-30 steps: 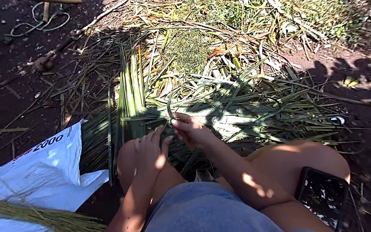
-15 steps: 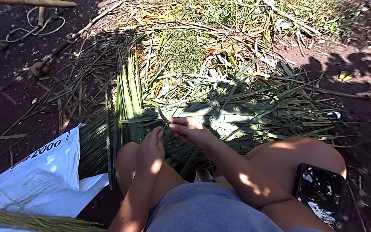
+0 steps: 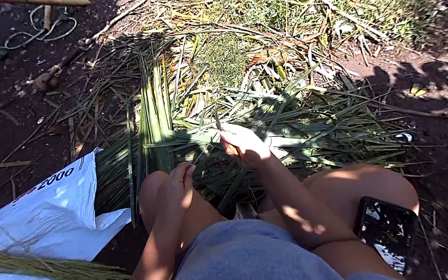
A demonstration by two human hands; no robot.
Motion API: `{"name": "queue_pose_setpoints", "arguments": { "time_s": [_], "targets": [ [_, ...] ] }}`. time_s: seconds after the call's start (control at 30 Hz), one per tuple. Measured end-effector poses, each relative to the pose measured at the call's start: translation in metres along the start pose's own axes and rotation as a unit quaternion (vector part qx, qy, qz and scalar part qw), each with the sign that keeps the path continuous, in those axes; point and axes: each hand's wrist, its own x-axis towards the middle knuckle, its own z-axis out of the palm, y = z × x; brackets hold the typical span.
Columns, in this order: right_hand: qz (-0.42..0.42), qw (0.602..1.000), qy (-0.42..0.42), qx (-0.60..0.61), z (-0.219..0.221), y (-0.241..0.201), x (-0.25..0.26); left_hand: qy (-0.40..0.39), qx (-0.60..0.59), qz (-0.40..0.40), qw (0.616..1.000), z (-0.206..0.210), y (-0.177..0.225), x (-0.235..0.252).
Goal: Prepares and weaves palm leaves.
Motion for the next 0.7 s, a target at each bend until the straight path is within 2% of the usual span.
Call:
{"name": "queue_pose_setpoints", "arguments": {
  "time_s": [0.07, 0.17, 0.3, 0.43, 0.5, 0.7],
  "targets": [
    [0.006, 0.995, -0.094, -0.03, 0.018, 0.014, -0.004, -0.047, -0.032, -0.026, 0.998, 0.002, 0.005, 0.003],
    [0.03, 0.986, -0.147, -0.066, 0.033, 0.026, -0.008, -0.129, -0.082, -0.074, 0.986, 0.003, 0.003, 0.007],
    [0.064, 0.987, -0.114, -0.095, 0.029, 0.015, -0.01, -0.234, -0.151, -0.14, 0.95, -0.007, -0.003, 0.013],
    [0.067, 0.987, -0.094, -0.114, 0.017, 0.001, -0.005, -0.256, -0.253, -0.147, 0.921, -0.013, -0.007, 0.009],
    [0.075, 0.989, -0.086, -0.093, 0.015, -0.002, -0.004, -0.264, -0.286, -0.146, 0.91, -0.014, -0.008, 0.008],
    [0.023, 0.999, -0.038, -0.007, -0.008, -0.008, 0.001, -0.302, -0.343, -0.163, 0.875, -0.022, -0.017, 0.001]
  ]
}}
